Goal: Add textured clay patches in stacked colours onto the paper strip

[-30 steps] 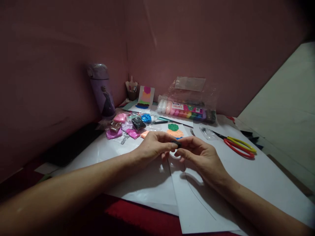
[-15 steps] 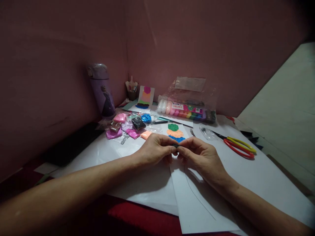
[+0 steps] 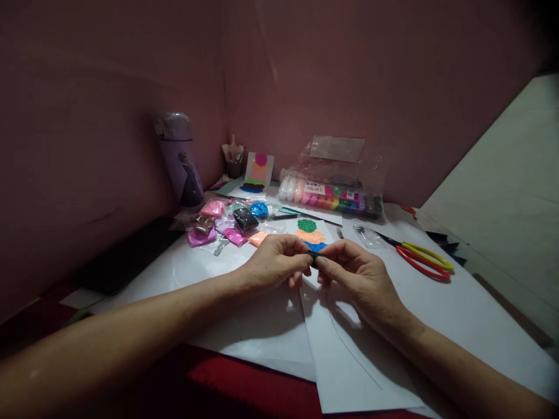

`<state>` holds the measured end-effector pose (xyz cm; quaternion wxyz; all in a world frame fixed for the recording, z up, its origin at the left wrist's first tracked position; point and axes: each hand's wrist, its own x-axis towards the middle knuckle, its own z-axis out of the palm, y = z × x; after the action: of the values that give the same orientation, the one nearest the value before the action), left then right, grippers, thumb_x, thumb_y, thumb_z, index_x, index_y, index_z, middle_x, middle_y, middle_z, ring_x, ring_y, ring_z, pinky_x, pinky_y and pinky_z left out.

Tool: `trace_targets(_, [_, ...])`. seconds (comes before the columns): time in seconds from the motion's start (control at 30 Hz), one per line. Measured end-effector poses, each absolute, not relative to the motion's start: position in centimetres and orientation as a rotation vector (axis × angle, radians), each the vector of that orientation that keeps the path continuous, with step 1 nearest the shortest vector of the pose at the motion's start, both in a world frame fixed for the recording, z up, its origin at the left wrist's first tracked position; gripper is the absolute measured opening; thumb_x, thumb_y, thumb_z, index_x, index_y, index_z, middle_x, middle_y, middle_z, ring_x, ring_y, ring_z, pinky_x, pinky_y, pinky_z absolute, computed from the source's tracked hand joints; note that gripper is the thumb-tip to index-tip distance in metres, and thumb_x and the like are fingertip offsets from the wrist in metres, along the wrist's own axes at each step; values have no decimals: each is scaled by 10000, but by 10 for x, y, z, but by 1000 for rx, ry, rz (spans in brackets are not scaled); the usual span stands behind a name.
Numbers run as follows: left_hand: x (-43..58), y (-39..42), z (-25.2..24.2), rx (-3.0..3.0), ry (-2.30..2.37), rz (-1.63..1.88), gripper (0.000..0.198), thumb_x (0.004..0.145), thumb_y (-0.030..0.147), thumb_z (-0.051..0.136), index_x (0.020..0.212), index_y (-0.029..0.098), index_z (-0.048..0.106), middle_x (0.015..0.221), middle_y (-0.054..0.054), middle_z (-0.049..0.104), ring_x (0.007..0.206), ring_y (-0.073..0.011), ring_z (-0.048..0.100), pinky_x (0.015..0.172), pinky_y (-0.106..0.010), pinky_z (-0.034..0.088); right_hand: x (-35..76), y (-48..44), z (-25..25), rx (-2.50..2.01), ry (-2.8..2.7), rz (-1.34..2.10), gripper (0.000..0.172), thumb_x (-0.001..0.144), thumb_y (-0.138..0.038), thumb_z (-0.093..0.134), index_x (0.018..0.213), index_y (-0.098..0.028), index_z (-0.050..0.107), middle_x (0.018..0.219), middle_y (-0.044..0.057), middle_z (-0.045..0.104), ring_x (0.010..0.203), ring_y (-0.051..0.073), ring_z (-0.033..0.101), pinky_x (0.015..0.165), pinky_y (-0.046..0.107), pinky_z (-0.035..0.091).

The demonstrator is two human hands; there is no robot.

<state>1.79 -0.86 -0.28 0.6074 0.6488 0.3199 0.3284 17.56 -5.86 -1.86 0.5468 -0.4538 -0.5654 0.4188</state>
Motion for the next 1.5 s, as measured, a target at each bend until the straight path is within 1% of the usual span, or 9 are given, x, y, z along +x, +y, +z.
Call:
trace_targets(0.13, [18, -6, -4, 1395, 758, 858, 93, 716, 175, 585, 664, 124, 527, 537, 16, 587, 346, -51, 464, 384, -178, 357, 179, -53, -21, -1073, -1192, 952, 123, 737, -237, 713, 736, -173, 607, 535, -38, 596, 471, 92, 536, 473, 210, 451])
trace_targets(0.27, [14, -3, -8, 1354, 727, 935, 130, 736, 212, 599, 664, 119, 545, 563, 8, 598, 367, -51, 480, 381, -170, 344, 183, -49, -22, -1090, -1031, 972, 166, 686, -251, 753, 725, -162, 618, 594, -13, 622, 489, 101, 548, 446, 211, 454])
trace_targets(0.4, [12, 0, -11, 1372, 673, 897, 144, 756, 252, 607, 748, 109, 598, 635, -12, 618, 393, -55, 495, 394, -175, 363, 183, -48, -23, -1115, -1036, 1032, 251, 662, -325, 779, 776, -152, 637, 594, 2, 628, 534, 119, 581, 470, 219, 481])
trace_targets(0.6, [13, -4, -10, 1404, 640, 768, 229, 741, 237, 637, 911, 82, 648, 661, -27, 628, 417, -50, 490, 418, -176, 380, 177, -56, -20, -1012, -1216, 1079, 219, 708, -299, 750, 858, -178, 646, 691, 13, 673, 631, 137, 620, 534, 229, 500])
trace_targets(0.77, [14, -6, -6, 1436, 645, 746, 166, 702, 220, 663, 755, 64, 639, 651, -38, 629, 433, -56, 499, 431, -186, 399, 174, -60, -17, -1050, -1332, 977, 158, 726, -272, 731, 840, -187, 662, 658, 1, 662, 613, 135, 603, 531, 230, 484])
trace_targets(0.93, [15, -7, -3, 1424, 658, 753, 207, 687, 231, 679, 815, 78, 626, 658, -27, 632, 418, -55, 507, 421, -182, 393, 176, -59, -17, -1085, -1374, 911, 124, 762, -288, 694, 831, -187, 675, 650, 0, 638, 589, 130, 582, 524, 235, 481])
trace_targets(1.1, [15, -8, -2, 1446, 672, 749, 159, 680, 217, 665, 727, 83, 594, 596, -11, 607, 409, -57, 509, 434, -187, 403, 174, -61, -15, -1066, -1424, 908, 112, 781, -289, 670, 832, -191, 659, 667, 1, 629, 600, 137, 576, 529, 247, 490])
trace_targets(1.33, [17, -8, -5, 1380, 692, 805, 94, 673, 172, 628, 684, 110, 558, 553, 7, 595, 367, -45, 472, 413, -177, 366, 177, -57, -19, -1097, -1286, 912, 106, 746, -262, 695, 730, -184, 626, 555, -33, 590, 492, 106, 535, 498, 237, 465])
trace_targets(1.5, [15, -4, -11, 1298, 669, 895, 151, 702, 229, 649, 666, 122, 549, 553, 21, 580, 375, -42, 452, 385, -167, 349, 183, -50, -24, -1117, -1070, 941, 127, 703, -253, 731, 716, -174, 632, 557, -27, 598, 477, 103, 535, 452, 220, 446])
